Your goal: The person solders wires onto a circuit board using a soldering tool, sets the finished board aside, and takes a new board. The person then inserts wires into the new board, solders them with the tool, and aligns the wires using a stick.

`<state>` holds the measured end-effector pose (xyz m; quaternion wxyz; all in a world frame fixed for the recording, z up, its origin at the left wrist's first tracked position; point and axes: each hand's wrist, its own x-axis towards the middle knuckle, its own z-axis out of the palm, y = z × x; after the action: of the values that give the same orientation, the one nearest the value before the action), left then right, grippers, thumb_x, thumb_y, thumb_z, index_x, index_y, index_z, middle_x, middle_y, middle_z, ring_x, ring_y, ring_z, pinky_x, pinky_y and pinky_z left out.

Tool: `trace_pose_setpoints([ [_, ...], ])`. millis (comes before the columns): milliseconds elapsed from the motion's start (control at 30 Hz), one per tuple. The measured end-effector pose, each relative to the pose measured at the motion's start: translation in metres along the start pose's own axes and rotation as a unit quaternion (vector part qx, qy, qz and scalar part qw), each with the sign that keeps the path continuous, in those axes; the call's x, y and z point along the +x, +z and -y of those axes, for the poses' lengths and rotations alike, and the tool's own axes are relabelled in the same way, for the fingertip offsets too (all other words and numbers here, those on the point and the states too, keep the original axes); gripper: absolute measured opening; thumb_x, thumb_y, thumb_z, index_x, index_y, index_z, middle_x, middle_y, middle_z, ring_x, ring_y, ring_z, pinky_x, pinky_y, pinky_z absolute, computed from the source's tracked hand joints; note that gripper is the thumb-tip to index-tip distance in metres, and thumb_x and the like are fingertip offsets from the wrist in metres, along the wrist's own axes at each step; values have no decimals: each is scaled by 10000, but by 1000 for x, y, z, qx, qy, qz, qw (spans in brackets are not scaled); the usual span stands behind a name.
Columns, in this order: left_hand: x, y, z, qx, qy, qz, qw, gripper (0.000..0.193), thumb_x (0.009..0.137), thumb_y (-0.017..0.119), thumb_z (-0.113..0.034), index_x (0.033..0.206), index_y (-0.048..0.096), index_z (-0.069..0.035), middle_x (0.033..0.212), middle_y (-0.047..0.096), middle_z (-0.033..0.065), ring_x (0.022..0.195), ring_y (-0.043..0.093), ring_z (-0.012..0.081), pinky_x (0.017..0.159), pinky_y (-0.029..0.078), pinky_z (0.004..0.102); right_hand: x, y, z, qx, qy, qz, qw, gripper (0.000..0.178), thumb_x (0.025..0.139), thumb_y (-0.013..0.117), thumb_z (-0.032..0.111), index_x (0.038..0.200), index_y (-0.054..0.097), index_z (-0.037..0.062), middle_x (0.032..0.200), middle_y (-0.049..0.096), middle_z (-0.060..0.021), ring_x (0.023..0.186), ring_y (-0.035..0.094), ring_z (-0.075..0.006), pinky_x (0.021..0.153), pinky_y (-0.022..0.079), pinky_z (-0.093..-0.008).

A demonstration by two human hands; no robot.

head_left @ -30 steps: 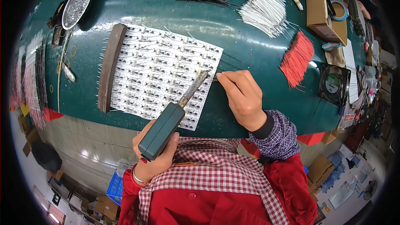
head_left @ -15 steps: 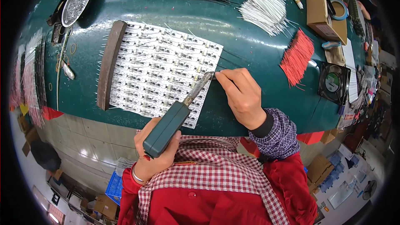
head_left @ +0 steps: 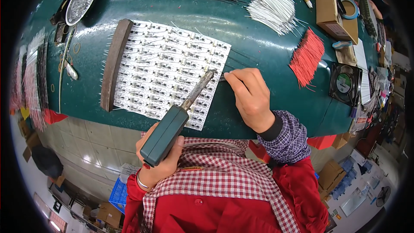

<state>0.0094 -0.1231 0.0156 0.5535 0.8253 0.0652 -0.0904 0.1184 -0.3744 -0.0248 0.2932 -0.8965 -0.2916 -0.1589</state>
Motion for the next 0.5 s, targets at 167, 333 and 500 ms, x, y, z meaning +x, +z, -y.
trace_pose_setpoints([
  [167,-2,-1,-1,-4,4,0,1000,246,779,738,9,1012,696,76,920,694,183,730,700,257,643,542,319,-4,0,5,7,-11,-23,1000,366,684,682,-15,1046,650,-61,959,636,-130,818,622,-279,665,524,-352],
  [333,-2,-3,-4,7,-9,28,1000,230,785,730,15,1005,690,73,917,694,172,719,694,247,627,534,308,-5,1,5,33,-17,6,999,359,686,682,-4,1038,649,-69,959,638,-131,813,622,-279,665,527,-351],
  [500,-1,-3,-4,19,12,32,999,219,788,728,12,996,686,65,908,686,157,693,678,233,611,519,301,-6,1,5,25,-18,14,999,358,686,678,-1,1036,646,-67,962,636,-128,813,620,-277,665,526,-349],
])
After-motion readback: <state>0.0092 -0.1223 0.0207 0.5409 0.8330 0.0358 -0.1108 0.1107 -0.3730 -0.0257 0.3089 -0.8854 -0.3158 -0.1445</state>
